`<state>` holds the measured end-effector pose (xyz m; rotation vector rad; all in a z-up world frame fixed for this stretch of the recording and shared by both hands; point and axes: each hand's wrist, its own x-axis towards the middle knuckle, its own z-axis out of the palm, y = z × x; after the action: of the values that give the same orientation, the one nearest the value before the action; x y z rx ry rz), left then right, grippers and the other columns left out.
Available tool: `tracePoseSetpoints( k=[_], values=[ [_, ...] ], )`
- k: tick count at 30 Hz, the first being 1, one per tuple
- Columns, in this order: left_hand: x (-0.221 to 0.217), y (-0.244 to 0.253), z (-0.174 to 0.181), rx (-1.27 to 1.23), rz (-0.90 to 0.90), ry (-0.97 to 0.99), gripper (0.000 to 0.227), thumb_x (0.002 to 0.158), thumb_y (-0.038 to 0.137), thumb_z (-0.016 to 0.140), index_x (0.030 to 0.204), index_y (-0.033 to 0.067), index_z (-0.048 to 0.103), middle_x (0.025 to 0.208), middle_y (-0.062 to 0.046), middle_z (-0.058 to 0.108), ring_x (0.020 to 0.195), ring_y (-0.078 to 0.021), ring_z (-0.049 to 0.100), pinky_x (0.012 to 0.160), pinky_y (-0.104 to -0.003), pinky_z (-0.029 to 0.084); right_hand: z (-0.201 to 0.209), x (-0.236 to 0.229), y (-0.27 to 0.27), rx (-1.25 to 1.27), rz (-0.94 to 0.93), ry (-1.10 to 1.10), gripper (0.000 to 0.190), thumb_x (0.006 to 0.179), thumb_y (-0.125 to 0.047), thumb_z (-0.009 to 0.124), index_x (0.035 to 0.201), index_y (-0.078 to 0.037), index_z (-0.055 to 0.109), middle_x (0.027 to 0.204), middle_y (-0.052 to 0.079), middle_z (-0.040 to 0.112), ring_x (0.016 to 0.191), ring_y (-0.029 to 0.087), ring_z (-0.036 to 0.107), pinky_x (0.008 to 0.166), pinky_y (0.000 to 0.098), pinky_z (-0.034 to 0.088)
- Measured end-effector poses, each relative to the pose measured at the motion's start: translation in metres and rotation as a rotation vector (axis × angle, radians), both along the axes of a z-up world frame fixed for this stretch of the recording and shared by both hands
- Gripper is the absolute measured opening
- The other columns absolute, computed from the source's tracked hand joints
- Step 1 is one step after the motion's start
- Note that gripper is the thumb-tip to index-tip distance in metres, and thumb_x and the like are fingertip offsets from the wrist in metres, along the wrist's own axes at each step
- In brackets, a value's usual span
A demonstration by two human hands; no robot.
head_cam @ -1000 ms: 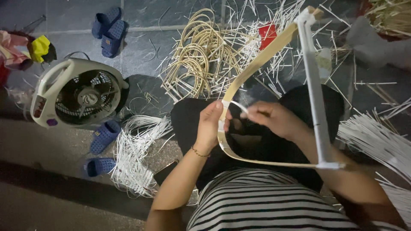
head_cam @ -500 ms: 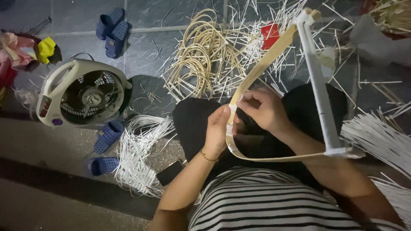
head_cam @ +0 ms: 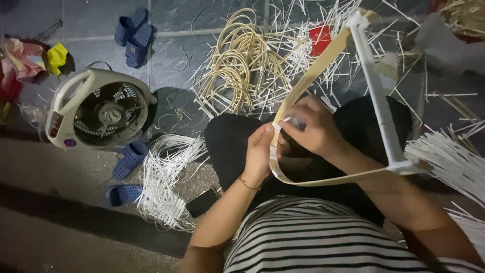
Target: Binding bamboo or wood strips together using white plastic zip ties to form a curved component.
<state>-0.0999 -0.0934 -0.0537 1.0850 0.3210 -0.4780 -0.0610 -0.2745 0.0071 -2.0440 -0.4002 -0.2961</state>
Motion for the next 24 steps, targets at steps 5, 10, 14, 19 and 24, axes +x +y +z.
tracePoseSetpoints(
  k=[5,10,14,19,24],
  values=[
    [0.0,-0.002,0.005,-0.029,0.004,-0.002,0.031,0.11,0.028,0.049,0.107,0.0015,0.065,0.077,-0.004,0.065,0.052,-0.0098,0.053,0.05,-0.024,0.044,-0.008,-0.004,0.0,-0.069,0.045,-0.019,0.019,0.086,-0.006,0.079,0.101,-0.004,0.068,0.099,0.01,0.063,0.091,0.028,0.064,0.076,0.0384,0.051],
    [-0.001,0.0,-0.005,-0.012,-0.005,-0.008,0.032,0.111,0.026,0.049,0.104,0.0,0.065,0.076,-0.004,0.064,0.052,-0.0107,0.053,0.049,-0.025,0.043,-0.018,-0.008,-0.001,-0.023,0.097,0.014,0.014,0.089,-0.003,0.075,0.101,-0.003,0.067,0.11,0.014,0.063,0.101,0.032,0.066,0.084,0.0395,0.054],
    [0.003,-0.003,0.002,-0.056,-0.01,-0.017,0.034,0.113,0.027,0.047,0.102,0.0008,0.064,0.077,-0.004,0.064,0.053,-0.01,0.053,0.05,-0.025,0.044,-0.01,-0.002,-0.007,0.032,0.119,0.209,0.018,0.088,-0.006,0.076,0.103,-0.002,0.066,0.108,0.013,0.063,0.094,0.029,0.069,0.078,0.0374,0.056],
    [0.006,-0.008,0.021,-0.058,0.007,0.075,0.029,0.108,0.025,0.045,0.107,0.0043,0.066,0.074,-0.004,0.063,0.051,-0.0099,0.052,0.048,-0.025,0.043,-0.001,-0.001,-0.007,-0.05,0.069,-0.02,0.021,0.085,-0.004,0.077,0.103,-0.002,0.066,0.107,0.014,0.065,0.096,0.032,0.066,0.081,0.0405,0.053],
    [0.002,-0.005,0.0,-0.135,-0.022,-0.004,0.032,0.113,0.025,0.045,0.101,0.0008,0.062,0.075,-0.004,0.061,0.053,-0.0111,0.051,0.051,-0.026,0.044,0.002,0.001,-0.013,-0.056,0.144,0.002,0.02,0.083,-0.003,0.076,0.101,-0.003,0.067,0.103,0.013,0.065,0.095,0.032,0.066,0.079,0.0408,0.053]
  ],
)
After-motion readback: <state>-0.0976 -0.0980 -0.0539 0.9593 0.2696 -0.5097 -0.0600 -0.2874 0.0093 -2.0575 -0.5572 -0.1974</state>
